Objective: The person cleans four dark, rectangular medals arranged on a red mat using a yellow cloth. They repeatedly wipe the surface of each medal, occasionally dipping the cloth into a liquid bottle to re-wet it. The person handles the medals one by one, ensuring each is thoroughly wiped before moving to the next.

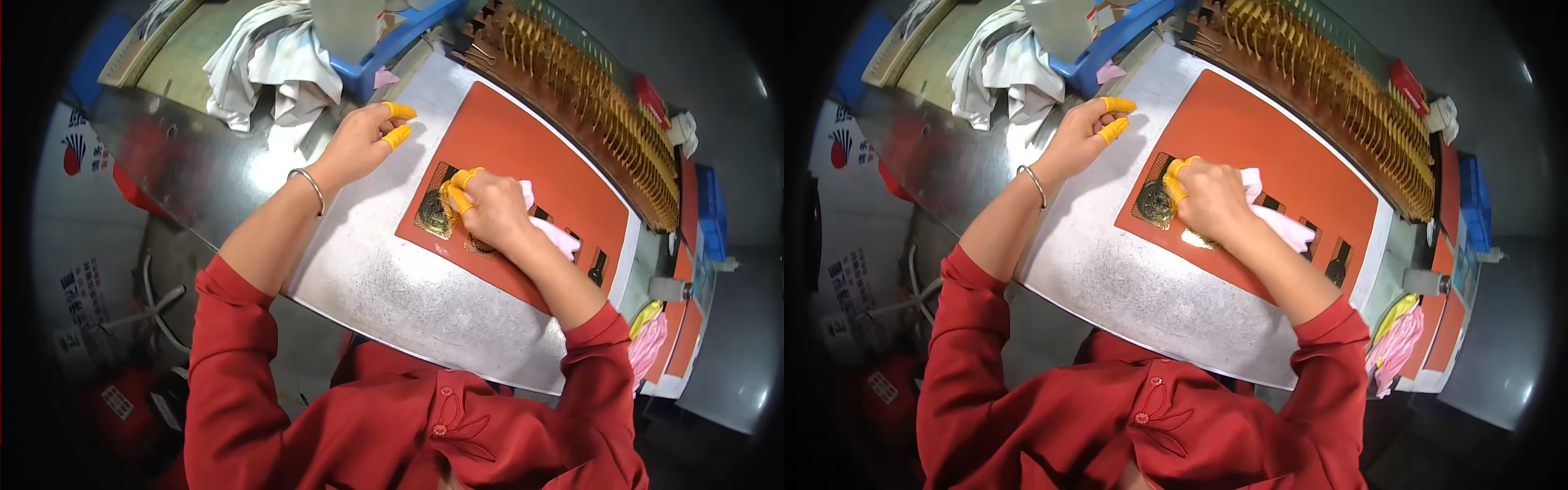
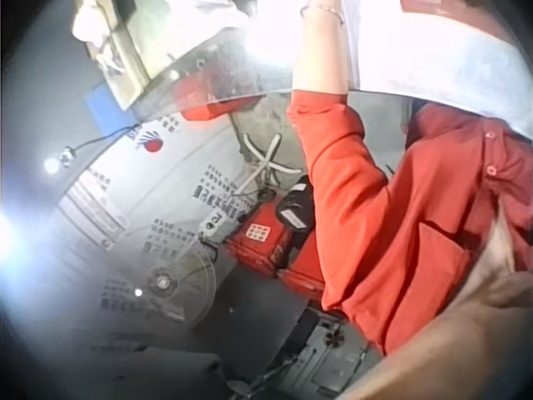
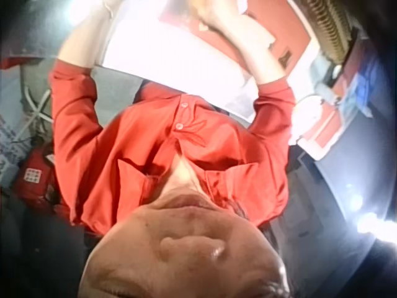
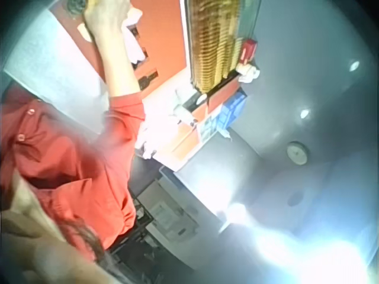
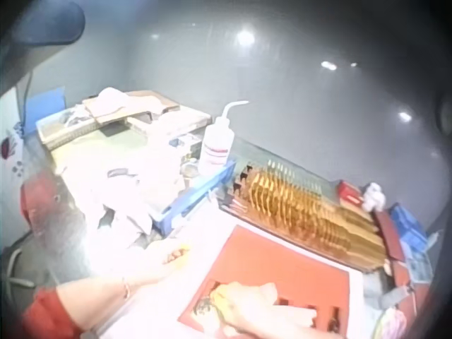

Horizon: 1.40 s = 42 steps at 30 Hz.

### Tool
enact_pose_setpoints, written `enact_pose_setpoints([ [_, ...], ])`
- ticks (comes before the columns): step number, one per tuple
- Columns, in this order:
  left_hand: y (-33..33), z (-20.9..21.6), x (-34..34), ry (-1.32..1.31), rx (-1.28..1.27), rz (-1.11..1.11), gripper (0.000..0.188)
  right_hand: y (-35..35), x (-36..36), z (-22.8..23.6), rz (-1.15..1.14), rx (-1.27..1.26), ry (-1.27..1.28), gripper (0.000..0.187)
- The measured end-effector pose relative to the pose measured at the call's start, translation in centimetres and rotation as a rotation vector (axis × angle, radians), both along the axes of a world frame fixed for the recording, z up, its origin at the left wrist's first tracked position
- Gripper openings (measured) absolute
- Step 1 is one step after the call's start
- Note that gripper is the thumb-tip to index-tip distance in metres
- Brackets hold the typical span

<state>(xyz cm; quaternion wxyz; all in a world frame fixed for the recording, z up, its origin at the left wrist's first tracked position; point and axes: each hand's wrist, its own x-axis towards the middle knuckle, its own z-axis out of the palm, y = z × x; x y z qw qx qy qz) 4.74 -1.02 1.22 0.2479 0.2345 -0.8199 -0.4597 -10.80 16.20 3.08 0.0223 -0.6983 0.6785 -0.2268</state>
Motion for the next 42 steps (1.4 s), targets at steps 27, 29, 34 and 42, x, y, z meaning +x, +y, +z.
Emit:
enact_pose_setpoints([
  [27, 0.2, 0.3, 0.1, 0.022, -0.039, -0.033, 0.025, -0.9, 0.5, 0.4, -0.221, 0.061, 0.063, 0.011],
  [29, -0.1, -0.3, 0.1, 0.041, -0.020, -0.026, 0.025, -2.0, -0.1, 1.0, -0.326, 0.166, 0.052, 0.013],
  [34, 0.0, -0.5, 0.1, 0.057, -0.025, -0.025, 0.024, -0.1, 1.5, 0.2, -0.165, 0.079, 0.050, 0.014],
  [42, 0.0, -0.2, 0.0, 0.048, -0.061, -0.036, 0.025, -0.3, 1.6, 1.3, -0.175, 0.100, 0.005, 0.011],
])
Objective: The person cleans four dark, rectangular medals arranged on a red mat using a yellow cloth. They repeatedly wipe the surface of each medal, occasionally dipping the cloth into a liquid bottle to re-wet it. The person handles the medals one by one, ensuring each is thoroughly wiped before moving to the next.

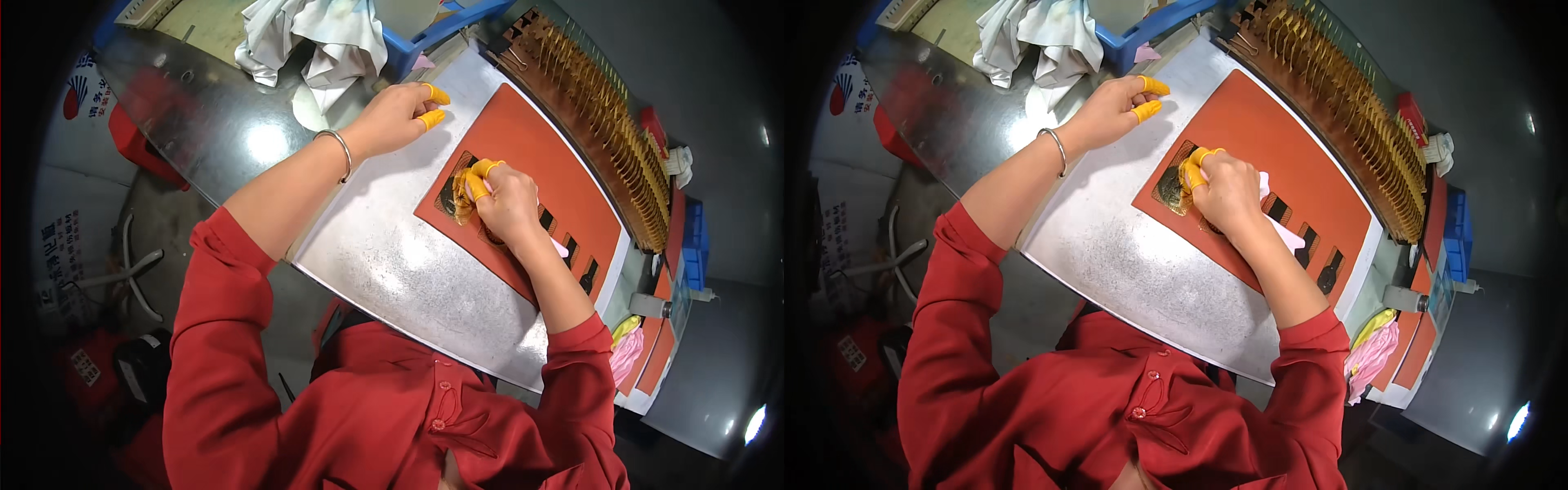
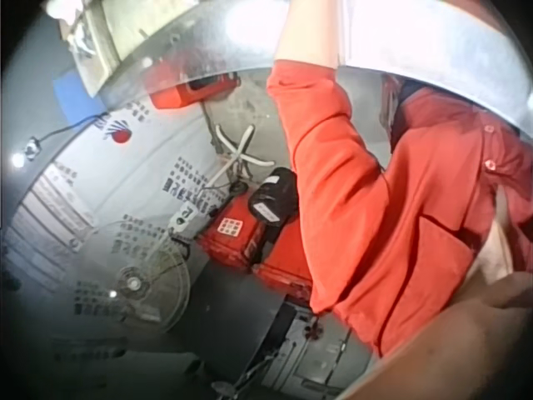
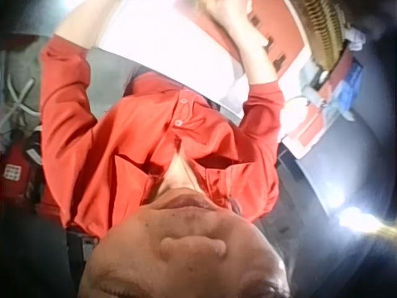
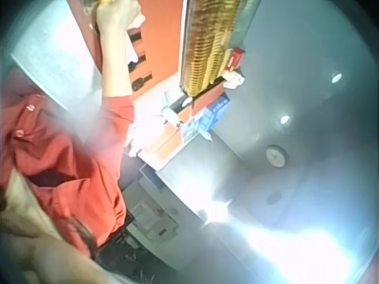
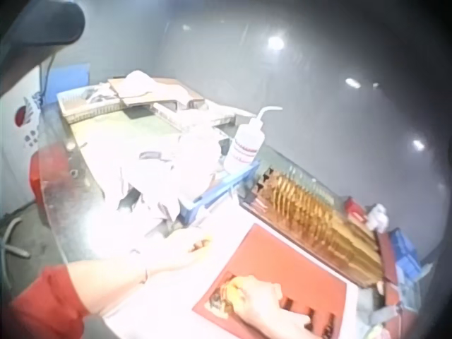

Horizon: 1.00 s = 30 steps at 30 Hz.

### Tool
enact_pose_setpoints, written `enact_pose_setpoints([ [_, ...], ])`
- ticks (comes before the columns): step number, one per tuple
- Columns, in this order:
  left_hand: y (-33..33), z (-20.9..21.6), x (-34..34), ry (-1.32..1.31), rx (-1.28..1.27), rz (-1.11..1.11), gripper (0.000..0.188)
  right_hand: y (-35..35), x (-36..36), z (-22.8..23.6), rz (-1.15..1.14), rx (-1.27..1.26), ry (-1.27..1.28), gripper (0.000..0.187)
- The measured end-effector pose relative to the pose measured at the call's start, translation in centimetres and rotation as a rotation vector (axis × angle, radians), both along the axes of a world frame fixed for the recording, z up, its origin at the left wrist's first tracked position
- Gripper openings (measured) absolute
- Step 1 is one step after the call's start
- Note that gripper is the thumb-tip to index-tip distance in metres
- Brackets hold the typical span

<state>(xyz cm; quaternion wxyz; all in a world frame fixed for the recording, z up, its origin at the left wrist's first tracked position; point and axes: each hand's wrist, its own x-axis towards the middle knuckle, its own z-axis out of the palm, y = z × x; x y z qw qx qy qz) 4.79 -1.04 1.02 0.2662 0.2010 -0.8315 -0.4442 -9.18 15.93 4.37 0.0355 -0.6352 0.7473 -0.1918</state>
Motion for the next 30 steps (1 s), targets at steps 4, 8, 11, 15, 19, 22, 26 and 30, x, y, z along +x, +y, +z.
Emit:
enact_pose_setpoints([
  [4, -0.1, -0.1, 0.2, 0.009, 0.045, 0.001, 0.025, -1.1, -1.1, -0.3, -0.066, -0.024, 0.026, 0.011],
  [8, 0.0, 0.3, 0.0, -0.036, 0.045, 0.014, 0.025, -1.4, -0.8, 0.2, -0.123, -0.017, -0.017, 0.012],
  [11, 0.1, 0.1, 0.0, 0.014, 0.043, 0.013, 0.025, -1.7, -2.2, -0.8, -0.118, -0.028, 0.047, 0.012],
  [15, 0.0, 0.0, 0.2, 0.038, -0.016, 0.022, 0.025, -1.5, -1.3, -0.6, -0.088, -0.033, 0.031, 0.013],
  [19, 0.0, -0.1, -0.1, 0.038, 0.034, 0.017, 0.025, -2.1, -2.4, -0.7, -0.099, -0.035, 0.014, 0.012],
  [22, 0.0, -0.2, 0.1, 0.045, -0.002, 0.020, 0.025, -0.8, -2.0, -1.3, 0.038, -0.084, 0.020, 0.013],
  [26, 0.0, -0.1, 0.1, 0.032, 0.003, -0.002, 0.024, -1.0, -2.4, -0.2, -0.062, 0.055, 0.024, 0.014],
  [30, 0.1, 0.1, 0.0, 0.000, -0.003, 0.014, 0.025, -0.7, -2.5, -0.9, 0.001, 0.021, 0.096, 0.015],
])
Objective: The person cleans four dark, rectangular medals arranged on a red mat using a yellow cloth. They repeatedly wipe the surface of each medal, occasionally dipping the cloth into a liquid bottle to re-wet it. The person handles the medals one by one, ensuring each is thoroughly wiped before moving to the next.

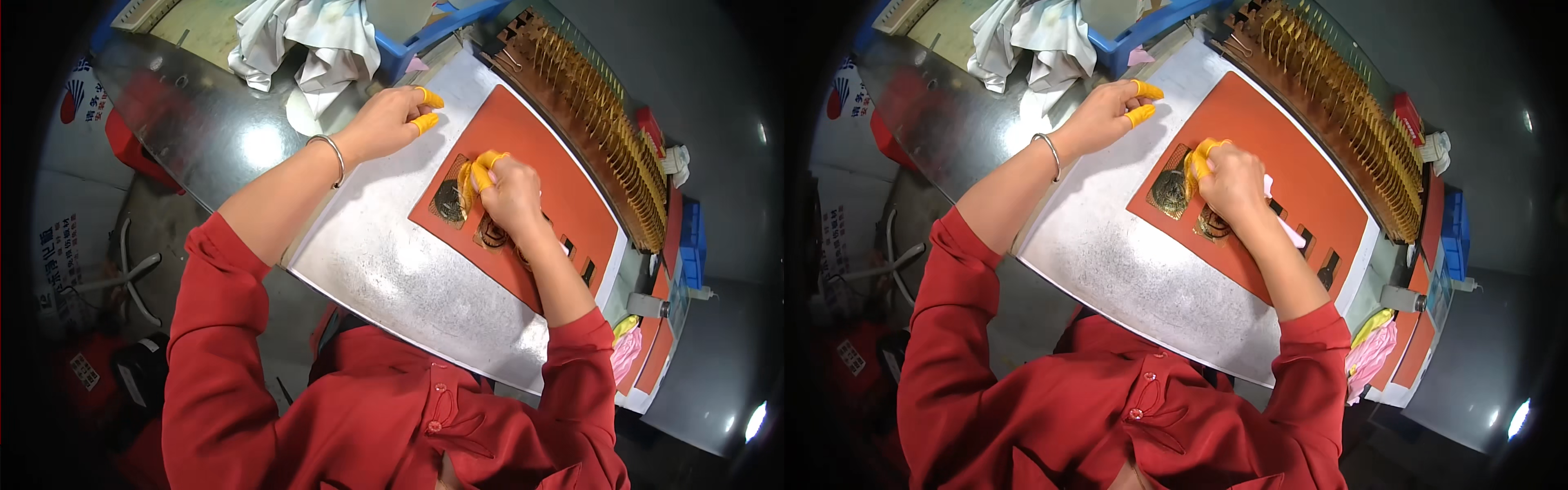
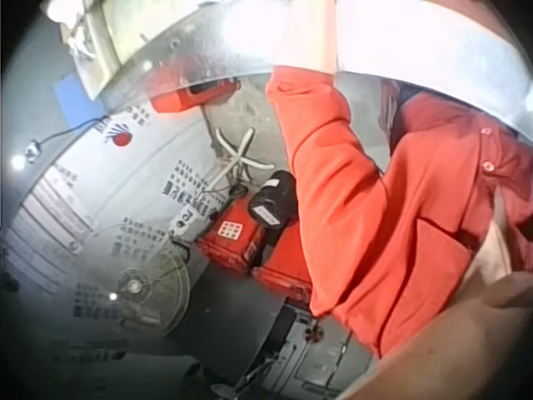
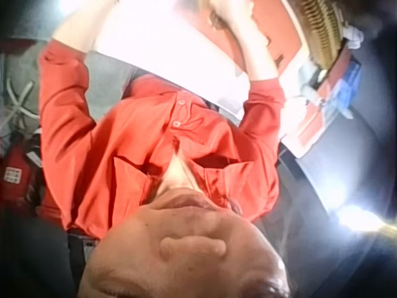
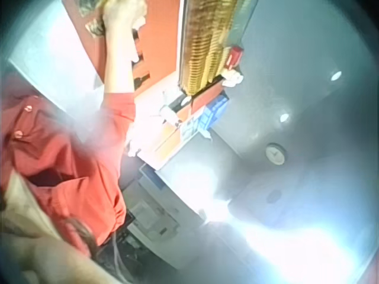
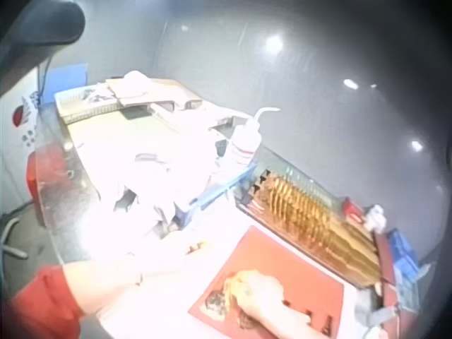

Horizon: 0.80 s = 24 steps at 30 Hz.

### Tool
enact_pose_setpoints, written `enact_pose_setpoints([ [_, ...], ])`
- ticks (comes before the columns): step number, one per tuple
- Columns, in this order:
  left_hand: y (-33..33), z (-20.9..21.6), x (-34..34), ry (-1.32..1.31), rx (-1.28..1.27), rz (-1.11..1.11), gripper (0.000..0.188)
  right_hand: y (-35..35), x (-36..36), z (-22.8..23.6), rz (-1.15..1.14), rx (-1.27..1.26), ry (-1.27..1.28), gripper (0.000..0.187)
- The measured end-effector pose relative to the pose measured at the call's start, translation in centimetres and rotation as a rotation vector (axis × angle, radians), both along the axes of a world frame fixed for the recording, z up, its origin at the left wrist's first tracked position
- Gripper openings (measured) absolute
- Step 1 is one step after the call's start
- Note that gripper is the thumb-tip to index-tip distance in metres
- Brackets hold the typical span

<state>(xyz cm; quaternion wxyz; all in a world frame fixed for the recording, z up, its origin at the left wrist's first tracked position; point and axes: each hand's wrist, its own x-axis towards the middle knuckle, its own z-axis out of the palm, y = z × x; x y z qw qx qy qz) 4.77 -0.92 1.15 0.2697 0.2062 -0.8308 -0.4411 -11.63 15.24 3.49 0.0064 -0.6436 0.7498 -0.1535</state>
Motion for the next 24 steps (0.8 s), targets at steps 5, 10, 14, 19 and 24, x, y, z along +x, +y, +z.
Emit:
enact_pose_setpoints([
  [5, -0.3, -0.8, -0.1, 0.084, 0.059, -0.025, 0.027, -0.8, -0.5, 0.8, -0.042, -0.005, -0.113, 0.013],
  [10, 0.0, 0.2, 0.1, -0.037, 0.049, -0.015, 0.025, -1.3, 1.0, 0.3, 0.080, -0.034, -0.134, 0.012],
  [14, -0.2, -0.6, 0.1, -0.015, 0.036, -0.010, 0.025, 1.4, 5.0, 0.6, 0.345, 0.101, -0.101, 0.012],
  [19, -0.1, 0.0, 0.3, 0.002, 0.066, -0.005, 0.028, -1.6, 0.0, 0.9, 0.054, -0.033, -0.076, 0.012],
  [24, -0.3, -0.4, -0.1, 0.001, 0.057, -0.020, 0.025, 1.8, 1.8, -0.2, 0.501, -0.022, -0.084, 0.010],
])
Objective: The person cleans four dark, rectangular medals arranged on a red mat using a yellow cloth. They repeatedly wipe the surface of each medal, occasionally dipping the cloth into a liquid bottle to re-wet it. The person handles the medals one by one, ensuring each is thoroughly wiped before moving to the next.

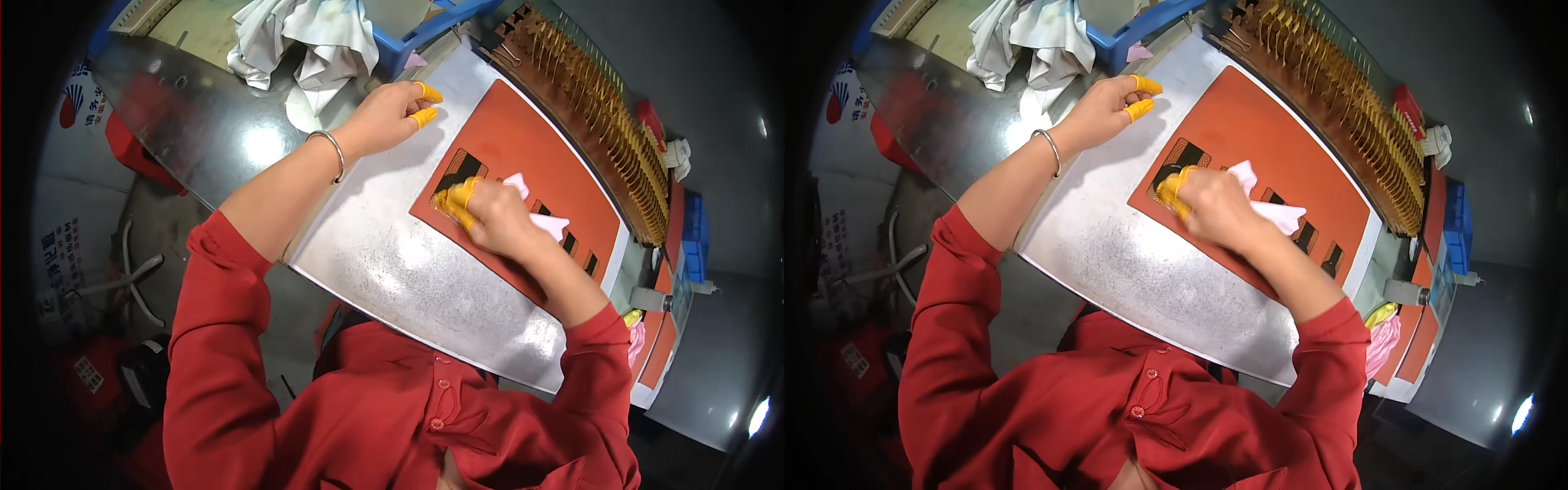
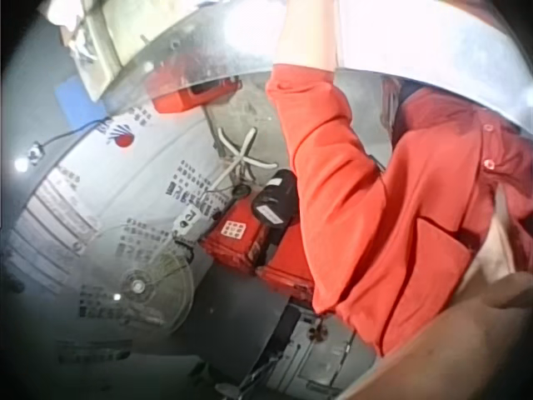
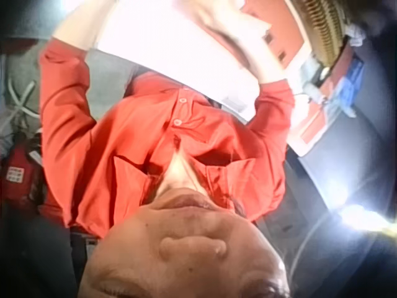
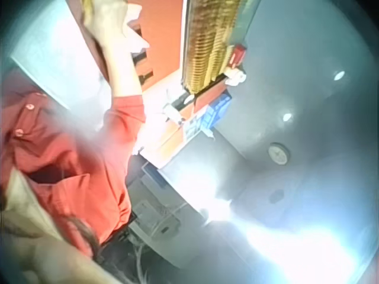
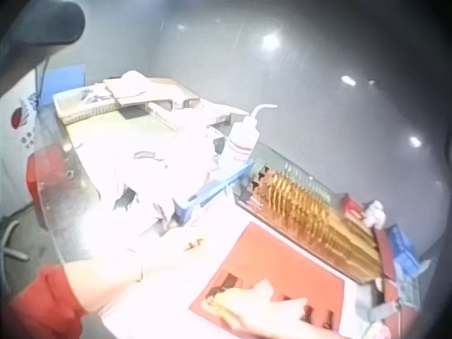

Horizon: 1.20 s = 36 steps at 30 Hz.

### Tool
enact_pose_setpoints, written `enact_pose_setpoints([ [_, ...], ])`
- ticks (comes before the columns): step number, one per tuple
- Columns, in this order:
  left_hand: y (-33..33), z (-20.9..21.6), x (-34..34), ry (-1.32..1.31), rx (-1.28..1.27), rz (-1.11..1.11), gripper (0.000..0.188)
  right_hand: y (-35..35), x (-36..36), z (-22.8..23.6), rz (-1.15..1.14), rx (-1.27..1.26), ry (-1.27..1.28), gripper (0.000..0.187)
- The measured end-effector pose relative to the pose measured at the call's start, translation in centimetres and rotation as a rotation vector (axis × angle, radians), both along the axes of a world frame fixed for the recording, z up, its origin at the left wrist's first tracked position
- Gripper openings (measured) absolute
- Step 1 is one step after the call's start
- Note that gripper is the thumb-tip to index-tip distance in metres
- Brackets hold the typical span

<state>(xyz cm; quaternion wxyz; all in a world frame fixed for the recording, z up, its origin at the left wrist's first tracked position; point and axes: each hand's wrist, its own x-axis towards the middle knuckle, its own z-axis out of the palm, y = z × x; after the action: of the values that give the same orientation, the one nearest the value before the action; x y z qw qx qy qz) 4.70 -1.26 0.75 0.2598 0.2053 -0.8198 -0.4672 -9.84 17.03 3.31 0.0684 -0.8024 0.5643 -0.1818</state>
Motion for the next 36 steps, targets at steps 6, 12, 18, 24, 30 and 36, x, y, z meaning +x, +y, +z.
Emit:
enact_pose_setpoints([
  [6, -0.1, 0.1, 0.1, -0.003, -0.027, 0.009, 0.025, -1.6, -3.0, 1.3, -0.218, 0.044, 0.010, 0.012],
  [12, 0.3, 0.8, -0.1, -0.030, -0.017, -0.022, 0.025, 0.5, -0.9, 0.9, -0.072, 0.055, 0.062, 0.010],
  [18, -0.1, 0.1, 0.3, -0.033, -0.013, -0.002, 0.025, -1.9, 0.7, 0.2, -0.192, 0.041, -0.024, 0.006],
  [24, 0.3, 0.2, 0.3, 0.013, -0.055, -0.009, 0.022, 4.6, 3.8, 3.2, 0.119, 0.081, -0.077, 0.012],
  [30, 1.6, 4.4, 1.8, 0.430, -0.200, 0.199, 0.015, 3.2, -2.9, 10.3, -0.405, 0.072, -0.843, 0.005],
  [36, -2.5, 8.9, 3.4, 0.642, -0.599, 0.698, 0.052, -4.4, -5.5, 14.4, -0.540, -0.037, -1.406, 0.012],
])
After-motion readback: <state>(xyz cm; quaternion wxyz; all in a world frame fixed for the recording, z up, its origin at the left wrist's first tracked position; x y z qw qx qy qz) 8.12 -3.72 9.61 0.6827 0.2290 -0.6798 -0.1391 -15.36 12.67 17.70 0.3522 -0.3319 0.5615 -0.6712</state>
